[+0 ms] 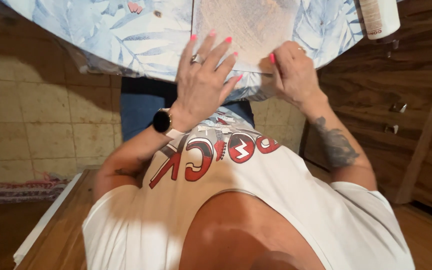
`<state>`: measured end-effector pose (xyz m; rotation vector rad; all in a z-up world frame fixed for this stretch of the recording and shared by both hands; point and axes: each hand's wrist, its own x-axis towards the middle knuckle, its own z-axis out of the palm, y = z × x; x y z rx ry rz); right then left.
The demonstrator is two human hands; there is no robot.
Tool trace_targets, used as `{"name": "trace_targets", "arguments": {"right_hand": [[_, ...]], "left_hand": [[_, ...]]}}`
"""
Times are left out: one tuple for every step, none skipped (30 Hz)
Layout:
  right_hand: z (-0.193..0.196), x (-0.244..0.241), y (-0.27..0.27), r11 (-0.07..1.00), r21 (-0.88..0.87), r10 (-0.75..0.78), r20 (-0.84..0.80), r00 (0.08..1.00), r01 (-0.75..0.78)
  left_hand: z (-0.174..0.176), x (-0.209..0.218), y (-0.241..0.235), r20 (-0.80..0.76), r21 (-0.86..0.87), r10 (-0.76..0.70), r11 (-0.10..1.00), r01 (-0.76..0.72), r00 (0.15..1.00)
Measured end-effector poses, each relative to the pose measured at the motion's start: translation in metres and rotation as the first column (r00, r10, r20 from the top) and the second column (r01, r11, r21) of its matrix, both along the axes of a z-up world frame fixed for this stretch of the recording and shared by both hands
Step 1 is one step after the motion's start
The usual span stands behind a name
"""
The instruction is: Decorating a surface with small pink decorative pieces
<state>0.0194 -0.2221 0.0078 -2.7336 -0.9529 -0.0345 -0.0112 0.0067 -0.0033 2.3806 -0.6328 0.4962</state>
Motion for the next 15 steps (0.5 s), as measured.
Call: {"name": "trace_targets", "arguments": {"right_hand": [[0.001,-0.002,-0.004,1.000,-0.006,0.002,-0.001,1.000,-0.002],[0.002,-0.002,-0.009,0.990,-0.138,0.004,0.070,0.998,0.006],[0.003,-0.003,-0.012,0.964,-0.265,0.016,0.141,0.990,0.022],[0.000,0.002,-0.007,0.963,-0.269,0.028,0.138,0.990,0.010],[-0.002,0.006,-0.002,0.961,-0.272,0.093,0.123,0.988,-0.056],[-0.006,0.010,0.003,0.954,-0.273,0.156,0.107,0.982,-0.121],[0.003,0.021,0.028,0.952,-0.276,0.166,0.103,0.981,-0.132],[0.011,0.030,0.052,0.968,-0.128,0.227,0.067,0.972,-0.217],[0.018,0.038,0.075,0.956,0.026,0.291,0.040,0.956,-0.292],[0.016,0.044,0.077,0.956,0.025,0.292,0.037,0.956,-0.293],[0.014,0.051,0.079,0.955,0.001,0.297,0.053,0.953,-0.297],[0.013,0.060,0.083,0.952,-0.022,0.307,0.075,0.949,-0.306],[0.011,0.068,0.085,0.950,-0.023,0.312,0.077,0.947,-0.312],[0.007,0.073,0.087,0.947,-0.056,0.320,0.097,0.942,-0.316],[0.004,0.077,0.088,0.944,-0.089,0.328,0.116,0.937,-0.319]], "left_hand": [[-0.003,0.000,0.003,-0.001,-0.006,0.002,1.000,-0.002,1.000],[-0.007,-0.001,0.005,-0.013,0.090,-0.001,0.996,0.002,1.000],[-0.010,-0.002,0.008,-0.024,0.185,-0.004,0.983,0.009,1.000],[-0.011,-0.001,0.010,-0.027,0.181,0.007,0.983,-0.002,1.000],[-0.012,0.000,0.012,-0.014,0.190,-0.019,0.982,0.021,1.000],[-0.013,0.000,0.014,-0.003,0.200,-0.046,0.979,0.046,0.999],[-0.013,0.001,0.015,-0.007,0.197,-0.036,0.980,0.037,0.999],[-0.013,0.000,0.016,-0.018,0.222,-0.047,0.974,0.050,0.999],[-0.013,-0.001,0.017,-0.030,0.248,-0.057,0.967,0.063,0.998],[-0.013,-0.002,0.016,-0.032,0.246,-0.056,0.967,0.063,0.998],[-0.013,-0.004,0.016,-0.034,0.261,-0.052,0.964,0.059,0.998],[-0.013,-0.003,0.016,-0.030,0.278,-0.044,0.959,0.050,0.999],[-0.012,0.000,0.017,-0.028,0.279,-0.038,0.959,0.044,0.999],[-0.012,-0.001,0.017,-0.035,0.251,-0.047,0.966,0.054,0.998],[-0.012,-0.002,0.017,-0.043,0.224,-0.055,0.973,0.063,0.998]]}}
